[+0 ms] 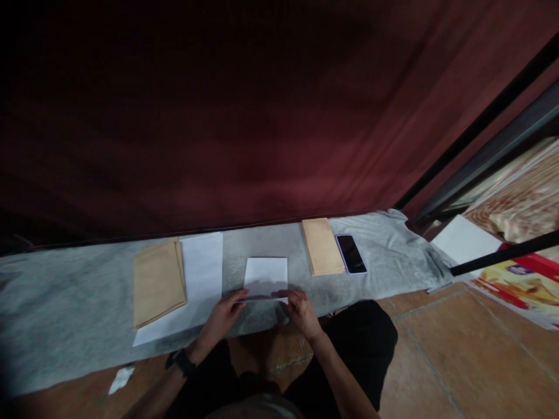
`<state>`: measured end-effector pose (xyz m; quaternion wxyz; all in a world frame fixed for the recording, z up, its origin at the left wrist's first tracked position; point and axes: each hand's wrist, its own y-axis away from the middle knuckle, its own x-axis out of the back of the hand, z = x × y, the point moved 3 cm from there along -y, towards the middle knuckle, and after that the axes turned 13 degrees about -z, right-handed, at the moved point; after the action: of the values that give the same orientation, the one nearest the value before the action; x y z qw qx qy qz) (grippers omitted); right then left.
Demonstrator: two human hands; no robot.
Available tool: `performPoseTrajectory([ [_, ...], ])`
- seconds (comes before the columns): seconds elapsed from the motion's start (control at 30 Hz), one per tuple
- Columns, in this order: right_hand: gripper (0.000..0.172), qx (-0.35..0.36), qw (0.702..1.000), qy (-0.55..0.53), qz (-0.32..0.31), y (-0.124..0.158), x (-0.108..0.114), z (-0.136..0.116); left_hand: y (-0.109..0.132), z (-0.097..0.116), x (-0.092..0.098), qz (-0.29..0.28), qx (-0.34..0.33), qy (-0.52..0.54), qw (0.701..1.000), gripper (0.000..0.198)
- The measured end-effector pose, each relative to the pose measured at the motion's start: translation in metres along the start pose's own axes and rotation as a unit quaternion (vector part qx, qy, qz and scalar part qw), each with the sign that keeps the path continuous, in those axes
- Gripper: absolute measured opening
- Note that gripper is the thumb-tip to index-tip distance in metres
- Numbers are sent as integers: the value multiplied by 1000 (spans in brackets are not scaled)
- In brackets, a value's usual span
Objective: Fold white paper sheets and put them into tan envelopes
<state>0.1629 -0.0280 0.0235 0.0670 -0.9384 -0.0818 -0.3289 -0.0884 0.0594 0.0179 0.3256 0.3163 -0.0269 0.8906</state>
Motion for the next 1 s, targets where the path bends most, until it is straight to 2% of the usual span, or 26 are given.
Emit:
performPoseTrajectory([
  [0.2, 37, -51, 997, -4, 57, 5, -6, 10, -3, 5, -1, 1, 66, 29, 997, 18],
  [0.43, 37, -86, 992, -59, 69, -12, -5, 7, -11, 12, -4, 47, 77, 36, 995, 19],
  [0.53, 40, -118, 989, -42, 79, -18, -5, 6, -15, 12, -3, 56, 77, 26, 995, 21],
  [0.67, 41, -175, 980, 20, 88, -23, -10, 9, -17, 17, -5, 67, 109, -67, 990, 24],
  [0.83, 37, -224, 970, 56, 82, -31, -12, 12, -24, 28, -5, 61, 166, -197, 964, 26],
  [1.0, 36, -297, 940, 162, 39, -42, -9, 10, -37, 35, 1, 52, 204, -265, 941, 29],
])
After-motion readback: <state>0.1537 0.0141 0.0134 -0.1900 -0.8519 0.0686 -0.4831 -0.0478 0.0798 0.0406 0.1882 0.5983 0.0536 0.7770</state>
